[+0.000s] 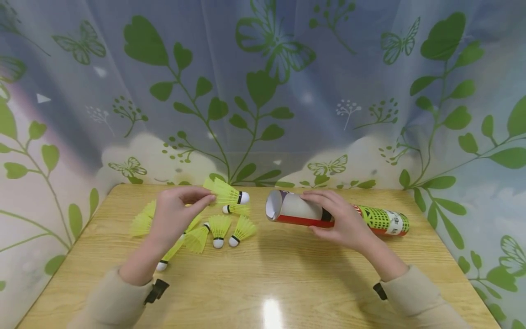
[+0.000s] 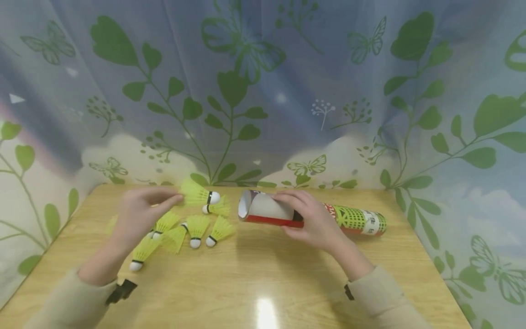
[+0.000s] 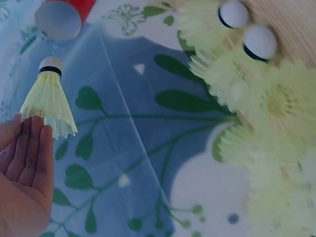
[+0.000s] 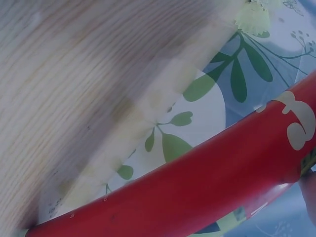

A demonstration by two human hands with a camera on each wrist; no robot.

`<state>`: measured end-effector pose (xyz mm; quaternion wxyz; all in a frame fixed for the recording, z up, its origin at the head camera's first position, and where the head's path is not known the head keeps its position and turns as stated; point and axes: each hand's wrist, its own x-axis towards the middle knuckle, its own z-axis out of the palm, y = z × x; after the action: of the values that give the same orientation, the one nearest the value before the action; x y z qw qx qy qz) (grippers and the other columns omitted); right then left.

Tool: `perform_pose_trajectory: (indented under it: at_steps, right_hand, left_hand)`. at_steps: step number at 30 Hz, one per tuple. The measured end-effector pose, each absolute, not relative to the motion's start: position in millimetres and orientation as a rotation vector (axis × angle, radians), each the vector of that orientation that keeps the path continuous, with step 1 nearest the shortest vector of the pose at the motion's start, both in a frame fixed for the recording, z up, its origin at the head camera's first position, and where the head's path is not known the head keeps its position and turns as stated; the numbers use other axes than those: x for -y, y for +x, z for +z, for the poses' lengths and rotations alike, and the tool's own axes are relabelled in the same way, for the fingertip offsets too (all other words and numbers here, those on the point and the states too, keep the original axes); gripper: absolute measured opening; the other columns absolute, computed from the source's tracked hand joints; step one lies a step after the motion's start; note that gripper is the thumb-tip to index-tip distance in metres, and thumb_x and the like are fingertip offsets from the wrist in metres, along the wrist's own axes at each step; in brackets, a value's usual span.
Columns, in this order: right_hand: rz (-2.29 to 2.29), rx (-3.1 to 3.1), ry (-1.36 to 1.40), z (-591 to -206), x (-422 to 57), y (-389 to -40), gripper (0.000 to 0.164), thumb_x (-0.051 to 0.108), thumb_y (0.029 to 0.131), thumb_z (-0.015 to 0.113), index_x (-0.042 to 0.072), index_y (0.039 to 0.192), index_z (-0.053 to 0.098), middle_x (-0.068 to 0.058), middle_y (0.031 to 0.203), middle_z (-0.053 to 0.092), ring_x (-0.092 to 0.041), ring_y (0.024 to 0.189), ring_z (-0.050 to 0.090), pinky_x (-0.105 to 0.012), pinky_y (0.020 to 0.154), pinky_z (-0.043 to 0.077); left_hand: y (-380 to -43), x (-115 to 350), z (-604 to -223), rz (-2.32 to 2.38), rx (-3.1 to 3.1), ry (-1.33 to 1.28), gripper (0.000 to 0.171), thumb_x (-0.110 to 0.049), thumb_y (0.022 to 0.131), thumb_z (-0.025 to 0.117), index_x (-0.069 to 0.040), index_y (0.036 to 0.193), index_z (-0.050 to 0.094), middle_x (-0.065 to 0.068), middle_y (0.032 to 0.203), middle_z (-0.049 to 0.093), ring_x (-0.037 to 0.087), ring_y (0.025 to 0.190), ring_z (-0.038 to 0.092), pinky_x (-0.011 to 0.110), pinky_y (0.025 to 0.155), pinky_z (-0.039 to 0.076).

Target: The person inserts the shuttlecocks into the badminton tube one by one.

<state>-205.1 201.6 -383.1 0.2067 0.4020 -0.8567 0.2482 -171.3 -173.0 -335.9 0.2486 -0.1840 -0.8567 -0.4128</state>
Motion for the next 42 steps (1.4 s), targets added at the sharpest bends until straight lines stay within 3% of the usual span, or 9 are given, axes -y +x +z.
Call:
perform_pose_trajectory:
  at_steps: [16,28,35,42]
  right_hand:
    - [0.721,2.359,1.131,-379,-200,-205,0.073,0.017,0.071,0.081,0.023,0.136,0.049,0.002,0.136,0.050,-0.015,0.123,0.047,-0.034,0.091,0.049]
    - [0.743,2.319,1.159,-375,-196,-203,0.072,0.018,0.071,0.079,0.021,0.136,0.049,0.001,0.136,0.051,-0.017,0.122,0.048,-0.029,0.095,0.044]
    - [0.755,2.323,1.143,-374,-196,-201,0.072,0.019,0.071,0.080,0.021,0.137,0.049,0.002,0.137,0.050,-0.017,0.122,0.048,-0.029,0.091,0.047]
    - [0.776,2.294,1.171,-374,-195,-201,0.072,0.017,0.071,0.080,0.018,0.136,0.050,-0.003,0.136,0.051,-0.018,0.122,0.048,-0.027,0.094,0.045]
  left_hand:
    - [-177,122,-328,-1.274,2.267,-0.691,0.005,-0.014,0.081,0.075,-0.013,0.086,0.076,-0.002,0.081,0.074,0.008,0.068,0.068,0.021,0.063,0.056]
    - [-181,95,-337,-1.362,2.276,-0.766,0.004,-0.017,0.080,0.077,-0.015,0.083,0.077,-0.004,0.080,0.074,0.003,0.068,0.067,0.021,0.063,0.056]
    - [-183,83,-342,-1.415,2.292,-0.805,0.004,-0.017,0.079,0.077,-0.015,0.082,0.077,-0.003,0.078,0.074,0.002,0.066,0.066,0.021,0.061,0.056]
    - [-183,78,-343,-1.440,2.354,-0.814,0.005,-0.016,0.080,0.076,-0.013,0.084,0.077,-0.002,0.080,0.074,0.003,0.067,0.066,0.025,0.062,0.057]
